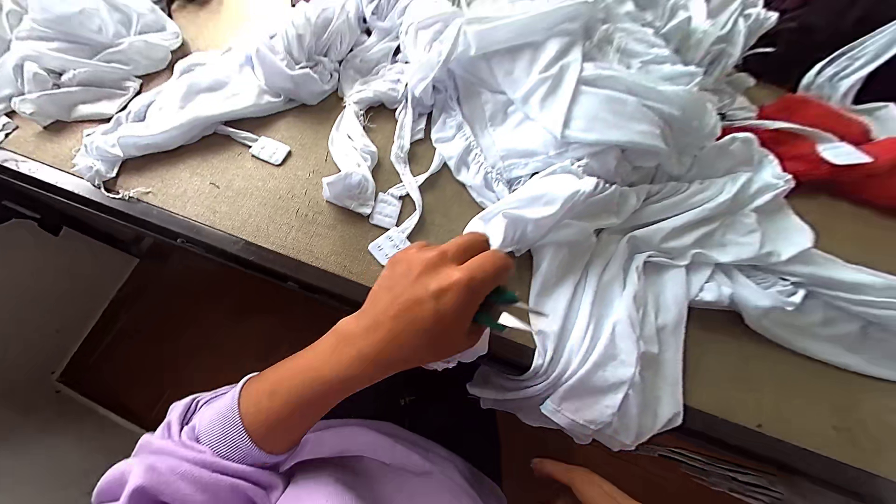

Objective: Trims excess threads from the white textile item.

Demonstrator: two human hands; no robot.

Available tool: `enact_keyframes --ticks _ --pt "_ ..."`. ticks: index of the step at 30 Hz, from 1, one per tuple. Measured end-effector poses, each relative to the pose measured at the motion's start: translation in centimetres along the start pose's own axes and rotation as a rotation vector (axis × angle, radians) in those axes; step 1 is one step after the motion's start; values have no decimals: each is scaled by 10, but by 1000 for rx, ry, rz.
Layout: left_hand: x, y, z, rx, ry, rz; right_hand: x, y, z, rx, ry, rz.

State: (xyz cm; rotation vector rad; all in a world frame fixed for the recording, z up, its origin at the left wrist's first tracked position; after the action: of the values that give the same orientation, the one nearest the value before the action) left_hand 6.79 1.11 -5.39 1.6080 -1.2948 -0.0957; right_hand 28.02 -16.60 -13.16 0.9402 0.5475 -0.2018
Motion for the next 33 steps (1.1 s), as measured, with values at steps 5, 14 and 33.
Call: enact_keyframes --ticks 5,14,33 --pt "-32 -45 -51 -376 235 -181 -42 68 -10 573 260 16" --pt "-1 -10 4 -220 117 758 -66 99 -60 932 413 -31" --pt "28 -39 32 -124 33 665 -46 55 -57 621 576 -790"
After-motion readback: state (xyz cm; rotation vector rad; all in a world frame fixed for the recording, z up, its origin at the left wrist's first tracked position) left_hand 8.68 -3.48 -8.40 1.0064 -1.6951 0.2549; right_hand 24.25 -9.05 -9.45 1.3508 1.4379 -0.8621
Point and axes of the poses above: each hand's wrist, its own z-axis away from the middle knuckle, its own y-axis out of the back of the hand, x = y × z, the point moved 7 cm from there along -z, towards the middle knuckle, and after that the axes turned 9 degrees about -x, right-handed, at the moved point
